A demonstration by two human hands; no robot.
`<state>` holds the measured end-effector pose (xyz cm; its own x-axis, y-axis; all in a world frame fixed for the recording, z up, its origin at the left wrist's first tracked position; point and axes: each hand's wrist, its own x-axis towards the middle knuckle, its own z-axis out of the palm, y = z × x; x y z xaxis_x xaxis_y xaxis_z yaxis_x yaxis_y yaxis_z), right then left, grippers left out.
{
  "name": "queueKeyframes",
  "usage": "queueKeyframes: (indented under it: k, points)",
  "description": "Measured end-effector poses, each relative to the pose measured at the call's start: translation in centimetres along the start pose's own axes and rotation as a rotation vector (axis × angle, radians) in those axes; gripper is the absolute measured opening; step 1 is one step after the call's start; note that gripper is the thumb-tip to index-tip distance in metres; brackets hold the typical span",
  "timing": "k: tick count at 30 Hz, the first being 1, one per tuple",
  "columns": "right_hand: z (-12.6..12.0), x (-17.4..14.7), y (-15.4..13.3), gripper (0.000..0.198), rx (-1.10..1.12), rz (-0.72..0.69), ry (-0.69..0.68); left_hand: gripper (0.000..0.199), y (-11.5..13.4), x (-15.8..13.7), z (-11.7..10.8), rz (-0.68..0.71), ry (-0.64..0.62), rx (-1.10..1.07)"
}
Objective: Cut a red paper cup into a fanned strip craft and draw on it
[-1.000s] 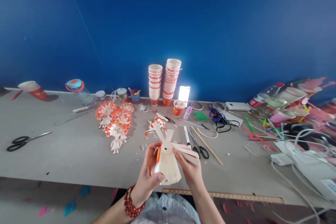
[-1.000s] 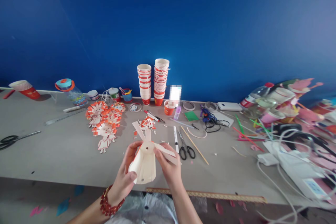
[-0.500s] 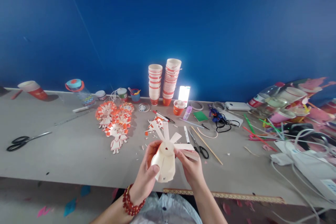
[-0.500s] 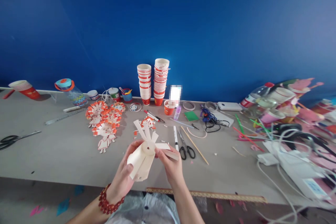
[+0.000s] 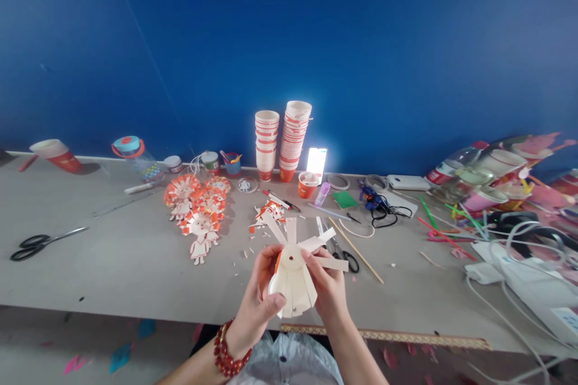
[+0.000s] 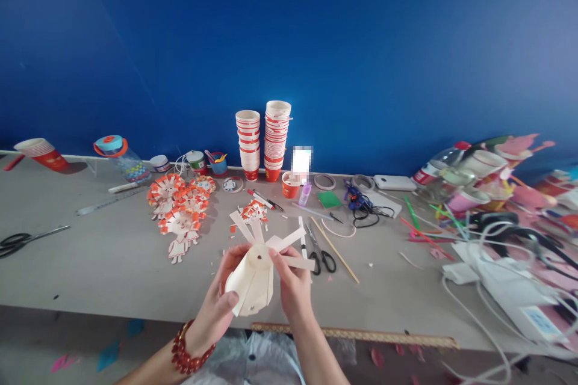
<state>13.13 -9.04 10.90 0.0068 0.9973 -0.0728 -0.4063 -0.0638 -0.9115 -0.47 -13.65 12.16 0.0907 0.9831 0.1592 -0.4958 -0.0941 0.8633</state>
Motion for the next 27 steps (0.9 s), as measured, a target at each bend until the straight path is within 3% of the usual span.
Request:
queueKeyframes:
  k: [13, 16, 21, 27]
  points:
    - [-0.8, 0.0, 0.6, 0.025, -0.01, 0.018, -0.056, 0.075, 0.1, 0.0, 0.2, 0.001, -0.008, -0.041]
    - [-1.1, 0.2, 0.4, 0.024, -0.044, -0.01, -0.08, 0.066, 0.2, 0.3, -0.3, -0.013, -0.002, -0.091]
    - [-1.3, 0.4, -0.5, 0.029, -0.105, 0.03, -0.11, 0.029, 1.1, 1.5, -1.1, -0.212, 0.032, -0.159]
    - [-0.8, 0.5, -0.6, 0.031, -0.16, 0.069, -0.217, 0.031, 1.6, 2.5, -1.0, -0.384, -0.025, -0.102]
